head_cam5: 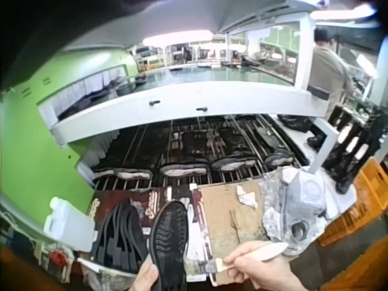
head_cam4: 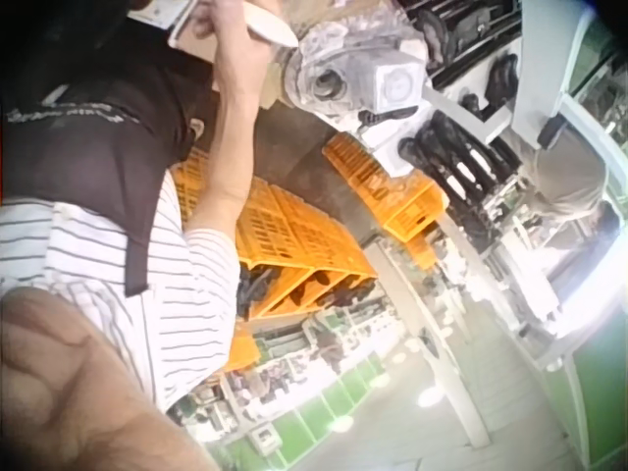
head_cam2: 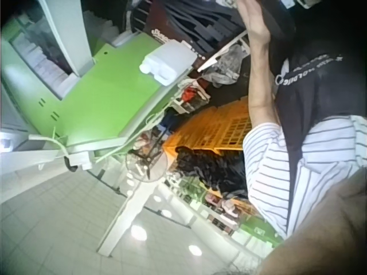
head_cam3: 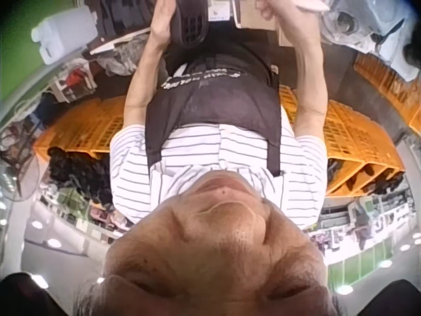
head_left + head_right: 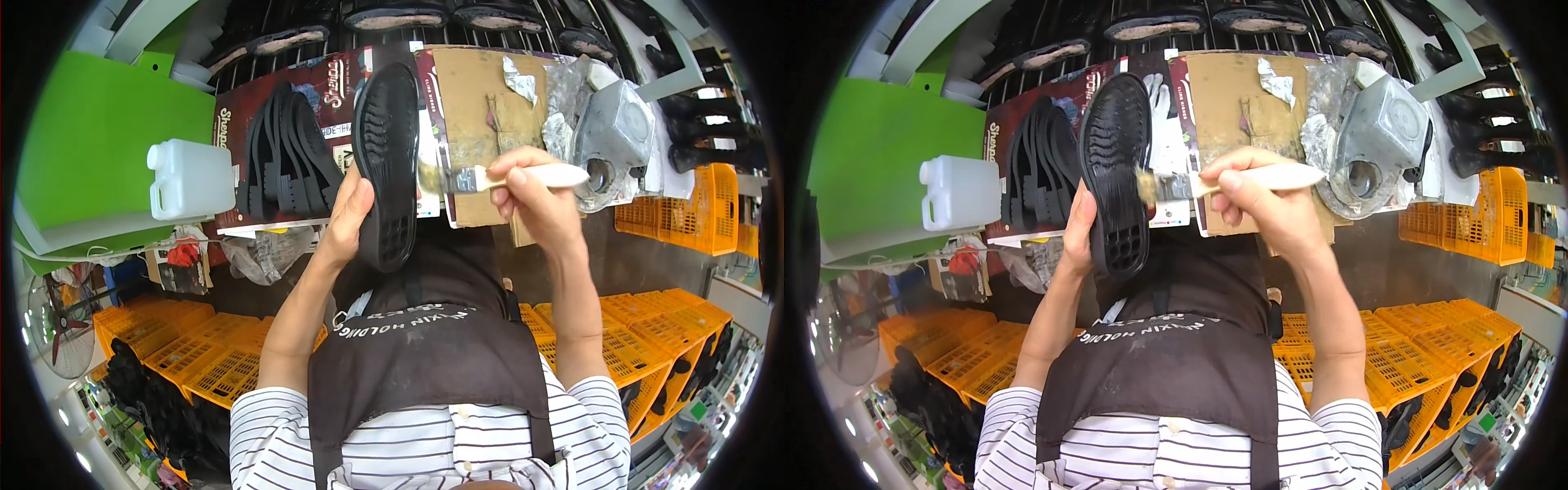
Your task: The recorder uses a brush to apply a liquid adhesive to the bottom of black shoe soles before placing them on a conveyor belt.
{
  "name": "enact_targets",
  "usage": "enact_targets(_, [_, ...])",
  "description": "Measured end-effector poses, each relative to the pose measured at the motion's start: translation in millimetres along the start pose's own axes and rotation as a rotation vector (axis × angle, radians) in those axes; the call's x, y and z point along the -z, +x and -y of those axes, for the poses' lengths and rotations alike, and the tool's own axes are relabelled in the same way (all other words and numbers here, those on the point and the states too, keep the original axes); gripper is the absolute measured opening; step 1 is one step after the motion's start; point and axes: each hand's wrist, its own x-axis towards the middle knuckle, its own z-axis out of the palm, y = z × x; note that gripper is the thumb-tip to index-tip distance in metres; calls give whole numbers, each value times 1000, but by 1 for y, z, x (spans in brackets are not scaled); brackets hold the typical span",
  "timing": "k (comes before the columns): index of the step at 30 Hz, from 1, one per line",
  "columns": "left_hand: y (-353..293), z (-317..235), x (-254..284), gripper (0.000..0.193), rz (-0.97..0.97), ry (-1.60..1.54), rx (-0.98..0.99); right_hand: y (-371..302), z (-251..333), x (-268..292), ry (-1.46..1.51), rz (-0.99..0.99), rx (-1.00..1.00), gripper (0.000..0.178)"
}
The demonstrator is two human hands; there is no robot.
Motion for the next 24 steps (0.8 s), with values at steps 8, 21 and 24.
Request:
enact_targets(8, [-5, -26, -19, 63, 14, -387, 376, 15, 26, 4, -830, 433, 513, 29])
enact_targets(21, [-10, -20, -17, 62, 38, -348, 400, 12, 17, 15, -993, 148, 476, 18])
enact_targets(24, [-10, -19, -19, 60, 27, -287, 377, 10, 14, 14, -1003, 95, 444, 15])
